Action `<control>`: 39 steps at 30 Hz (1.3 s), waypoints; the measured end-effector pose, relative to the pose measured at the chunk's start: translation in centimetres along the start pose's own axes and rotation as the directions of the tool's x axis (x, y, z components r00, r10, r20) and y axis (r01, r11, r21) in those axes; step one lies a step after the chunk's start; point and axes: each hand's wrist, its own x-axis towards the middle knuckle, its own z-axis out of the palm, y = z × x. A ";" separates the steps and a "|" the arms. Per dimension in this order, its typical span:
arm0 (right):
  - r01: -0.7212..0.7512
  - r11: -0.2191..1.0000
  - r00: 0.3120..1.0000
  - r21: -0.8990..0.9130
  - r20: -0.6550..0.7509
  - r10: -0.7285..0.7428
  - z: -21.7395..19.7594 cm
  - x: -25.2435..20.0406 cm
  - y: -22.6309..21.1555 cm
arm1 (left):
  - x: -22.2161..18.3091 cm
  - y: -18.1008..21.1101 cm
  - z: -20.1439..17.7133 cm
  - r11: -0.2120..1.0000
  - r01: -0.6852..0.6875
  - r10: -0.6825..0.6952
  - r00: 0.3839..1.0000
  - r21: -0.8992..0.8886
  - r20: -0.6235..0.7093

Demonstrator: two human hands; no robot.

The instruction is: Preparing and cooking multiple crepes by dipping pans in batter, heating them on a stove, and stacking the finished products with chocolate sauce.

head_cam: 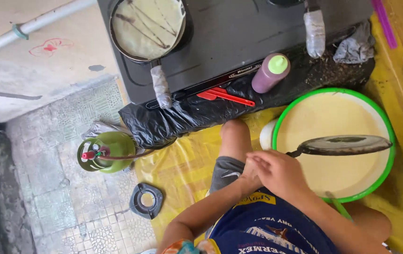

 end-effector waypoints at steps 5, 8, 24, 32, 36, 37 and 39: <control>-0.655 0.592 0.723 0.470 0.618 0.309 8.2 13.1 -6.1 | 2.2 -1.8 -1.7 0.948 0.176 -0.200 0.977 -0.264 -0.068; -0.672 0.221 0.740 0.707 0.654 0.157 11.5 19.1 -10.6 | 4.0 -3.2 -4.0 0.881 0.244 -0.298 0.952 -0.405 -0.074; -0.481 -0.153 0.870 0.863 0.448 -0.204 -8.8 14.8 -11.7 | 8.9 -1.3 -22.8 0.167 0.392 -0.647 0.736 -0.905 0.199; -0.371 -0.062 0.915 0.927 0.353 -0.197 -15.6 -0.6 3.8 | 10.3 -8.2 -35.0 0.166 0.306 -0.884 0.467 -0.937 -0.004; -0.364 -0.163 0.928 0.917 0.372 0.016 -12.5 -10.3 11.3 | 10.2 -11.4 -34.7 0.121 0.310 -0.911 0.413 -0.943 0.019; -0.354 -0.183 0.923 0.917 0.374 0.089 -11.9 -12.4 11.8 | 10.2 -11.8 -34.8 0.112 0.326 -0.904 0.425 -0.939 0.040; -0.302 -0.222 0.916 0.927 0.347 0.203 -10.8 -15.4 12.2 | 9.7 -13.0 -35.2 0.107 0.376 -0.878 0.470 -0.920 0.090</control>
